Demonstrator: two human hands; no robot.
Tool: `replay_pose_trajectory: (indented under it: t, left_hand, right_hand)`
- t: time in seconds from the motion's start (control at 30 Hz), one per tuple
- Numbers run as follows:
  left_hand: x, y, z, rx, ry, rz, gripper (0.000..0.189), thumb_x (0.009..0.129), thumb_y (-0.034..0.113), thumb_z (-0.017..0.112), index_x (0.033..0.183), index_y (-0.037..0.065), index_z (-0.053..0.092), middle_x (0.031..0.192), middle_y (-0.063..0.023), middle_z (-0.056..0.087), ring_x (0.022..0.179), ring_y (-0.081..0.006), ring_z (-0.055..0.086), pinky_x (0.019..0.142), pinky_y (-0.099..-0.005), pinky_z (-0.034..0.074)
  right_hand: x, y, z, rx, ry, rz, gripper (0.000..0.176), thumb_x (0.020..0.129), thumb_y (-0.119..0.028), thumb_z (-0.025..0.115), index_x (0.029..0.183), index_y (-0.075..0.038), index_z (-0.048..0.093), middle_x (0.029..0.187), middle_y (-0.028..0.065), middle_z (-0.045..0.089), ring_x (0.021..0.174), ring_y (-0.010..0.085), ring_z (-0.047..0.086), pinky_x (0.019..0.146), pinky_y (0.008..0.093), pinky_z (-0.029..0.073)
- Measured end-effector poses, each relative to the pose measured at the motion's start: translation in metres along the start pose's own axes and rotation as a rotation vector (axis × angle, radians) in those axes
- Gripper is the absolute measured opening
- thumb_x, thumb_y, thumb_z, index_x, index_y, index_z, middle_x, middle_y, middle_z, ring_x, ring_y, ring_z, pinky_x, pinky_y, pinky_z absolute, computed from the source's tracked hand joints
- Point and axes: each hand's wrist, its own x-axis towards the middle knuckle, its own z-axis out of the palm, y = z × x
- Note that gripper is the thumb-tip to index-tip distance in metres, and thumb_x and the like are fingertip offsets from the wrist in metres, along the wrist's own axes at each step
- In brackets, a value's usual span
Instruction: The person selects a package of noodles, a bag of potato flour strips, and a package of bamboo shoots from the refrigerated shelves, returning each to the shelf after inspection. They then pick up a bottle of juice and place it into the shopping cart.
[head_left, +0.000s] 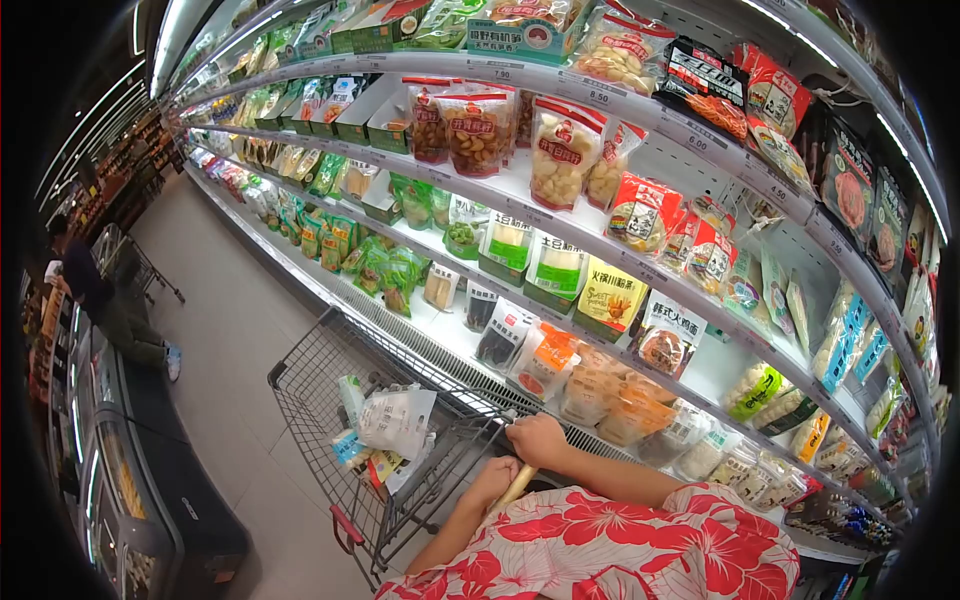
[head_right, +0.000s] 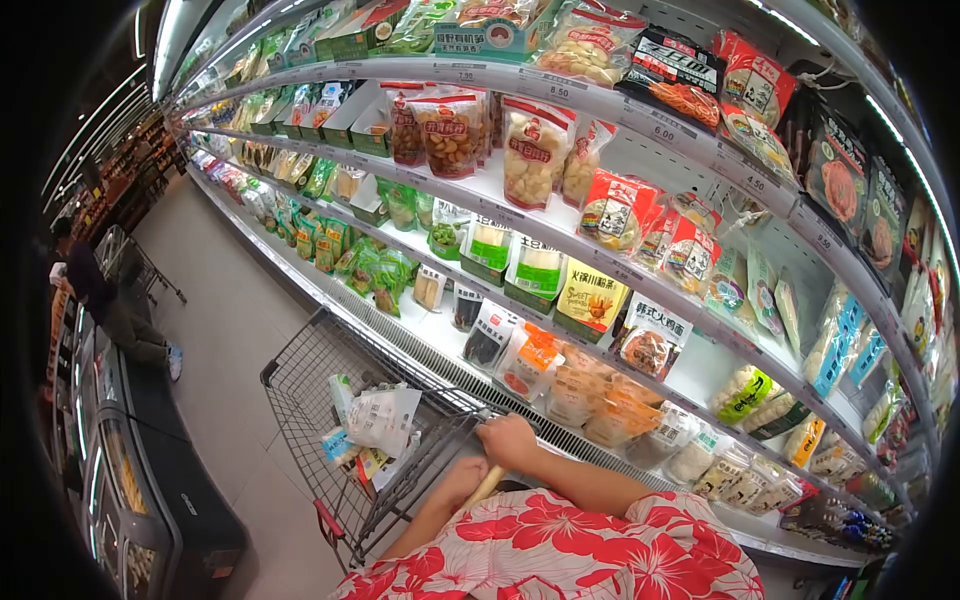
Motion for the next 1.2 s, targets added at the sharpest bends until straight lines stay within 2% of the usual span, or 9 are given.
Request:
replay_pose_trajectory:
  t: [0.23,0.63,0.77,0.83,0.9,1.0,1.1,1.17,1.2]
  left_hand:
    - [0.008,0.007,-0.054,0.169,0.069,0.131,0.023,0.082,-0.001,0.043,0.062,0.007,0.051,0.058,-0.0007,0.052,0.055,-0.0101,0.047,0.049,-0.0274,0.037]
    - [0.01,0.044,-0.09,0.137,0.063,0.082,0.024,0.083,-0.004,0.042,0.063,0.009,0.046,0.064,0.0002,0.05,0.055,-0.009,0.042,0.049,-0.0251,0.034]
    - [0.011,0.045,-0.096,0.208,0.08,0.037,0.024,0.083,-0.003,0.041,0.063,0.009,0.046,0.062,0.0005,0.049,0.055,-0.0092,0.043,0.049,-0.0254,0.034]
    - [0.018,0.035,-0.102,0.249,0.059,0.06,0.024,0.082,-0.003,0.041,0.062,0.009,0.048,0.061,0.0006,0.049,0.055,-0.0095,0.044,0.049,-0.0258,0.033]
    - [0.014,0.045,-0.1,0.31,0.063,-0.046,0.025,0.083,-0.003,0.041,0.062,0.009,0.049,0.061,0.0001,0.049,0.055,-0.0098,0.044,0.049,-0.0257,0.033]
    - [0.016,0.045,-0.093,0.351,0.101,-0.035,0.025,0.085,0.003,0.042,0.063,0.008,0.05,0.062,-0.0009,0.051,0.059,-0.0099,0.046,0.053,-0.027,0.037]
    - [0.021,0.021,-0.087,0.195,0.183,0.12,0.024,0.086,0.009,0.046,0.064,0.007,0.054,0.067,-0.0008,0.054,0.064,-0.009,0.048,0.058,-0.0288,0.039]
    - [0.014,0.007,-0.082,-0.245,0.146,0.723,0.022,0.087,0.009,0.047,0.073,0.005,0.063,0.072,-0.0043,0.06,0.065,-0.0121,0.052,0.057,-0.0304,0.042]
    - [0.022,0.006,-0.091,-0.24,0.144,0.72,0.022,0.087,0.009,0.047,0.073,0.005,0.063,0.072,-0.0043,0.06,0.065,-0.0121,0.052,0.057,-0.0304,0.042]
  right_hand:
    - [0.041,-0.023,0.01,0.072,0.02,0.079,0.014,0.08,-0.021,0.057,0.076,-0.009,0.062,0.073,0.0074,0.064,0.073,0.0277,0.064,0.068,0.041,0.048]
    - [0.084,-0.024,0.022,0.09,0.08,0.06,0.009,0.077,-0.019,0.059,0.08,-0.012,0.064,0.078,0.0065,0.064,0.073,0.0256,0.065,0.067,0.0397,0.047]
    - [0.082,-0.018,0.024,0.149,0.259,0.012,0.009,0.076,-0.018,0.06,0.081,-0.012,0.064,0.077,0.0047,0.062,0.074,0.0245,0.062,0.069,0.0374,0.045]
    - [0.074,-0.015,0.021,0.247,0.523,-0.09,0.014,0.075,-0.015,0.062,0.089,-0.013,0.064,0.073,0.0023,0.057,0.071,0.0231,0.058,0.068,0.0367,0.045]
    - [0.062,-0.011,0.018,0.219,0.541,-0.134,0.032,0.076,-0.015,0.061,0.108,-0.012,0.062,0.08,0.0032,0.058,0.079,0.0218,0.058,0.072,0.036,0.044]
    - [0.053,-0.022,0.024,0.166,0.499,-0.136,0.036,0.082,-0.018,0.058,0.116,-0.008,0.058,0.087,0.0084,0.059,0.086,0.026,0.059,0.079,0.038,0.045]
    - [0.047,-0.061,0.012,0.544,0.117,-0.273,0.043,0.091,-0.025,0.051,0.127,0.0,0.05,0.102,0.019,0.059,0.1,0.0352,0.057,0.089,0.0459,0.044]
    - [0.046,-0.096,0.003,0.626,-0.11,-0.451,0.044,0.094,-0.029,0.047,0.128,-0.001,0.05,0.117,0.0212,0.057,0.112,0.0354,0.053,0.097,0.0452,0.04]
    - [0.045,-0.114,0.01,0.668,-0.232,-0.518,0.044,0.095,-0.031,0.045,0.128,-0.002,0.05,0.123,0.021,0.055,0.117,0.0355,0.05,0.101,0.0469,0.038]
